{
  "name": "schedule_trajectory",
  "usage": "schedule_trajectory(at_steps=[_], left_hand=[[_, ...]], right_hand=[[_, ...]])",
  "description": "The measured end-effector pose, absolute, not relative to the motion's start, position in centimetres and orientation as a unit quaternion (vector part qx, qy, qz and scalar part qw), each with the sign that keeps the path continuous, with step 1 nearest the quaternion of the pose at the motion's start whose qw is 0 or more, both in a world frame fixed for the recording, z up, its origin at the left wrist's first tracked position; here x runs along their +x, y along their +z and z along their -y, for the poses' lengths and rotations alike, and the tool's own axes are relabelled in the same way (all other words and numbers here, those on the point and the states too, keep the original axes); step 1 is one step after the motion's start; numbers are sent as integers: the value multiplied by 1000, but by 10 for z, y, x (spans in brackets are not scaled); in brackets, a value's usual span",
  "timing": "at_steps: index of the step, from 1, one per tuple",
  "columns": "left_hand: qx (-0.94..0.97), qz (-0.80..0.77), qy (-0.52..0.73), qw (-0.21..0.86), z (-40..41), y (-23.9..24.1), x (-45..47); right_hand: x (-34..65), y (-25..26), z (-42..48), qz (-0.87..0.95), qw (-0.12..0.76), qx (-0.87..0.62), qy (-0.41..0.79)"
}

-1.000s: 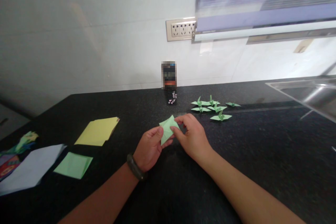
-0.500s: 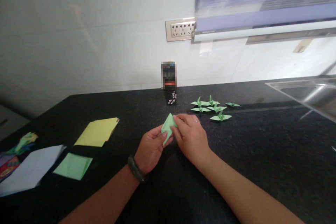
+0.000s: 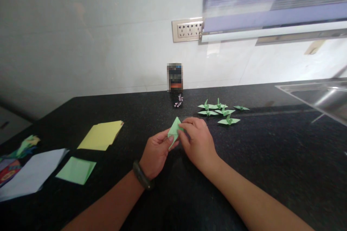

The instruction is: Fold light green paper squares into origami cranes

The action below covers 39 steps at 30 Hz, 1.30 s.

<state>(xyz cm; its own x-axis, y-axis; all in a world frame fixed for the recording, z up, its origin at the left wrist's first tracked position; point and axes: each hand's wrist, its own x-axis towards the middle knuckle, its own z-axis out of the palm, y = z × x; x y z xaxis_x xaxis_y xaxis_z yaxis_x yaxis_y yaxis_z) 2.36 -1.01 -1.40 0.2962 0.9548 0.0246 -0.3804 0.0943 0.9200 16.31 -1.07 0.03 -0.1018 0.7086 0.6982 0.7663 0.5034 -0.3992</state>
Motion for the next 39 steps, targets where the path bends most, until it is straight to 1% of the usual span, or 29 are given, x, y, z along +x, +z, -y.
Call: schedule_trajectory(at_steps=[4,8,11,14,22,27,33,39], left_hand=[[469,-347,492,646,11,-12,24],[433,-336,493,676,10,-11,24],[379,-332,508,699,9,-9,23],[348,-314,518,716,8,-6,22],[376,-309,492,722,11,-8,22],[379,-309,495,718,11,-7,22],[415,-316,482,704,13,-6,23],[419,-305,454,725,15,-5,22]], right_hand=[[163,-3,7,686,479,-541,85],[165,-2,6,671,501,-524,158],[166,2,8,707,511,-464,153],[167,6,9,756,489,-419,117],[169,1,8,775,475,-411,65],[168,2,10,748,515,-417,35],[166,7,11,758,487,-420,112],[164,3,7,707,509,-431,236]])
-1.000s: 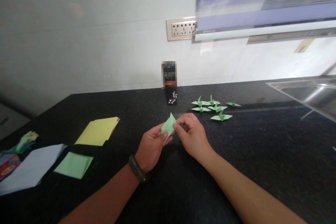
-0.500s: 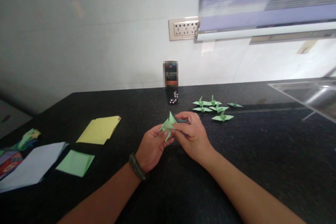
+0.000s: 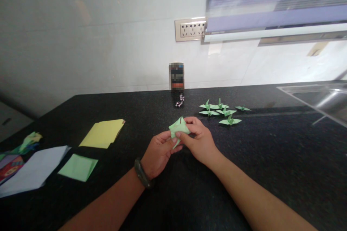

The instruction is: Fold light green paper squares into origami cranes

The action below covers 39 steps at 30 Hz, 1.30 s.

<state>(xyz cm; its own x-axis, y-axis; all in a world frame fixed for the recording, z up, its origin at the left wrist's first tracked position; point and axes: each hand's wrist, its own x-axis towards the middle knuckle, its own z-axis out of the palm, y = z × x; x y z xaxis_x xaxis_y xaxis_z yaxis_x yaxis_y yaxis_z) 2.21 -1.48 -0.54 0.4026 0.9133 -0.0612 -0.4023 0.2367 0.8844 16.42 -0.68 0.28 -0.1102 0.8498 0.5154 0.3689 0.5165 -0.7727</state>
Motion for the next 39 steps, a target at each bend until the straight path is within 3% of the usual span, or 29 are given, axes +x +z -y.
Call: schedule_trajectory(at_steps=[4,12,18,28,39], left_hand=[[376,-289,463,749,14,-5,22],[347,-277,490,750,14,0,25],[334,-261,497,758,13,3,24],[273,-224,512,783,8,0,19],[269,-216,478,808,11,-5,21]], right_hand=[[165,1,6,730,487,-414,243],[171,4,7,828,430,-360,10],[173,12,11,864,345,-365,-42],[169,17,17,875,329,-356,15],[155,6,19,718,515,-426,196]])
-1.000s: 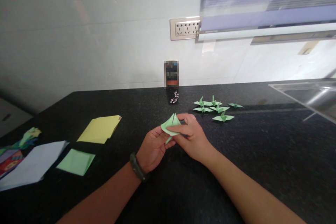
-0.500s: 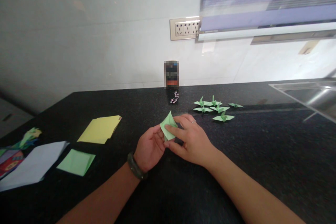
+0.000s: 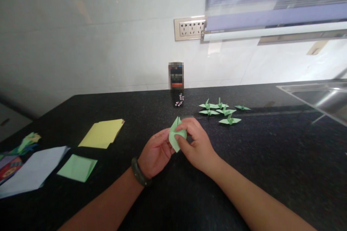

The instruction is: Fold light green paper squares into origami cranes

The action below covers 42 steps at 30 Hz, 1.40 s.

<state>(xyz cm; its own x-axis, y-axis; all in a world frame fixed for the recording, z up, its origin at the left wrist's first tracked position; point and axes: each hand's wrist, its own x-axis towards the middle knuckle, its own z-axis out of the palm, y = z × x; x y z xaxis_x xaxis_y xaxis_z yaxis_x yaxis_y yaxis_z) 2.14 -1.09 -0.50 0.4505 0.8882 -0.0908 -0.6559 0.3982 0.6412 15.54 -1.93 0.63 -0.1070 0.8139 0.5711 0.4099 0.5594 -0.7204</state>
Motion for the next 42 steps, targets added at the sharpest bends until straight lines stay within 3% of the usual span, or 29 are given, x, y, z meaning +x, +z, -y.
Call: schedule_trajectory(at_steps=[3,9,26,42], left_hand=[[267,-216,478,808,10,-5,22],[290,-228,478,797,11,-4,22],[398,-286,462,740,12,-10,24],[422,-327,480,696,11,-11,23]], right_hand=[[153,1,17,625,563,-447,304],[156,1,12,554,499,-492,449],[147,3,18,579,488,-566,327],[150,10,16,514,515,-545,416]])
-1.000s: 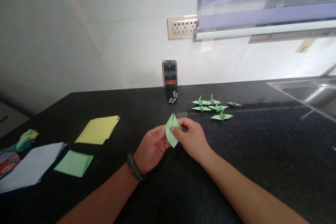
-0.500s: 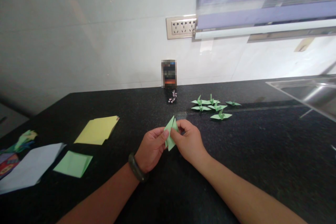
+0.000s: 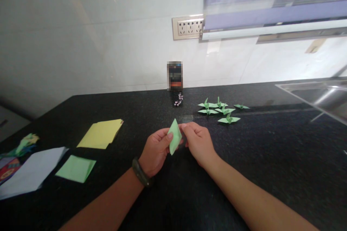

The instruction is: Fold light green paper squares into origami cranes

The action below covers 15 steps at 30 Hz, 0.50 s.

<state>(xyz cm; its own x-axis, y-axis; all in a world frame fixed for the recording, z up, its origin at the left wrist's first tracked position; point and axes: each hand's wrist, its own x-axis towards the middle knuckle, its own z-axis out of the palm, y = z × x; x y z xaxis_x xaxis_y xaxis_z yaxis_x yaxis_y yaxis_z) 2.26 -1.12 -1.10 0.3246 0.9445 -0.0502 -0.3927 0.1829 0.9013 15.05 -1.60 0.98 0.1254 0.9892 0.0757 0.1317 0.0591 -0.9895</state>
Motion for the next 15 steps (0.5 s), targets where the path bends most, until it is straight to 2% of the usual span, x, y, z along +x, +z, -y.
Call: schedule_trajectory(at_steps=[10,15], left_hand=[[389,-338,540,665,6,-10,20],[393,-339,537,665,6,-7,19]], right_hand=[[152,0,13,600,469,-479,436],[149,-1,15,587,475,-468,459]])
